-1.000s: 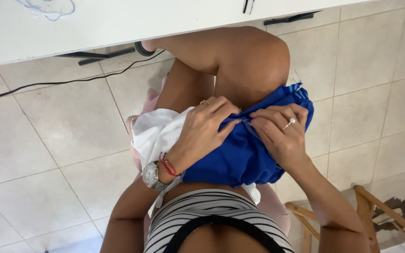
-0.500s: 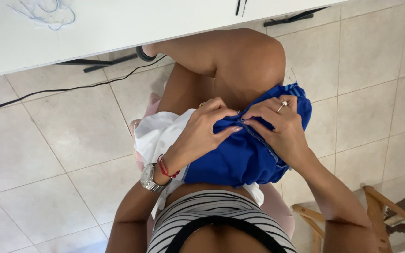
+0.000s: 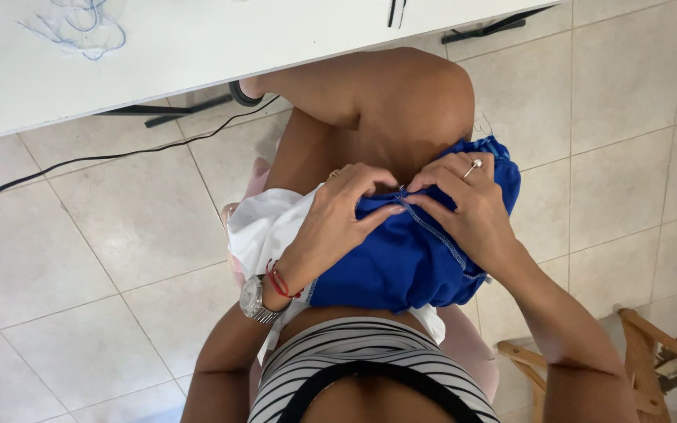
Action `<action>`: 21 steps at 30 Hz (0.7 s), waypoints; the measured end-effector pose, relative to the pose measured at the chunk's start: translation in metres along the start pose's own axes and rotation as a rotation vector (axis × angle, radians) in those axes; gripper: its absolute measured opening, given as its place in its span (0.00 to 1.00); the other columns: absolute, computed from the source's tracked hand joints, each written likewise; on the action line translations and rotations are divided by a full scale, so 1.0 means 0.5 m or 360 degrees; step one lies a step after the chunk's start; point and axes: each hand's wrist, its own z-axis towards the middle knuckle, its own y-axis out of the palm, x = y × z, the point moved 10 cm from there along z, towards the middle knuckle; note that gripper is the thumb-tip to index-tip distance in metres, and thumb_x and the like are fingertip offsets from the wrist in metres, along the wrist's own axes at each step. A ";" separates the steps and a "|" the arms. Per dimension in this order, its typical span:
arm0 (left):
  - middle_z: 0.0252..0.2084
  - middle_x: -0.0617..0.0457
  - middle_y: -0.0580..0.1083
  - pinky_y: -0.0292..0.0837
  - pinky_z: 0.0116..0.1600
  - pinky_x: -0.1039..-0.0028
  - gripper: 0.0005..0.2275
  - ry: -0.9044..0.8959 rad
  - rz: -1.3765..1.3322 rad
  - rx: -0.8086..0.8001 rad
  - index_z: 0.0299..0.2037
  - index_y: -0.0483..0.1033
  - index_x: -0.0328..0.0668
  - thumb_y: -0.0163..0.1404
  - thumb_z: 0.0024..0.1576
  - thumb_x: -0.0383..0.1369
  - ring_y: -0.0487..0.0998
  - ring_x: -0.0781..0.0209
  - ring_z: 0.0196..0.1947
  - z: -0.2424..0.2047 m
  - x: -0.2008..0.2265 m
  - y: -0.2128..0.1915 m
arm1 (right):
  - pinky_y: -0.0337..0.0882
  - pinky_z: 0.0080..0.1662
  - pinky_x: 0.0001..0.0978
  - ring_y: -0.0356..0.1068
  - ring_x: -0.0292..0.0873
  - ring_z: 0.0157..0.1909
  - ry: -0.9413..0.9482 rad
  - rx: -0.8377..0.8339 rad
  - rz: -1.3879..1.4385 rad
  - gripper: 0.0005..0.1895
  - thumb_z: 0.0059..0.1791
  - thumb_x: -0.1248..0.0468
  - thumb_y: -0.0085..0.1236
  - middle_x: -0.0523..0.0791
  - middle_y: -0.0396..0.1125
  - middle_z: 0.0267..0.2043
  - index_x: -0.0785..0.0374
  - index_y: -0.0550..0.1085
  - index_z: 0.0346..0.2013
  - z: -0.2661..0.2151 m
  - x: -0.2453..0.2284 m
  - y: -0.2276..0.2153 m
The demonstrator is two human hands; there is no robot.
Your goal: Pinning pieces of fabric together to prepare a garment for sewing
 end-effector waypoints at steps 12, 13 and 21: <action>0.28 0.54 0.66 0.71 0.38 0.69 0.04 0.0164 0.0128 -0.0082 0.46 0.84 0.44 0.61 0.64 0.31 0.73 0.54 0.30 0.011 0.017 0.015 | 0.61 0.60 0.43 0.70 0.49 0.53 -0.0085 -0.0103 -0.0116 0.08 0.51 0.61 0.71 0.42 0.73 0.52 0.53 0.80 0.43 0.004 -0.003 0.002; 0.28 0.54 0.66 0.71 0.38 0.69 0.04 0.0167 0.0130 -0.0084 0.46 0.84 0.44 0.61 0.64 0.31 0.73 0.54 0.30 0.011 0.020 0.012 | 0.61 0.60 0.43 0.70 0.49 0.53 -0.0084 -0.0099 -0.0116 0.08 0.51 0.61 0.71 0.42 0.73 0.52 0.53 0.80 0.43 0.010 -0.008 -0.003; 0.27 0.53 0.67 0.70 0.38 0.71 0.03 0.0057 -0.0067 -0.0065 0.44 0.84 0.42 0.60 0.63 0.28 0.72 0.57 0.30 0.015 0.006 0.011 | 0.60 0.57 0.40 0.73 0.48 0.48 -0.0180 -0.0106 -0.0178 0.08 0.54 0.60 0.69 0.40 0.76 0.41 0.55 0.81 0.47 0.022 -0.028 -0.021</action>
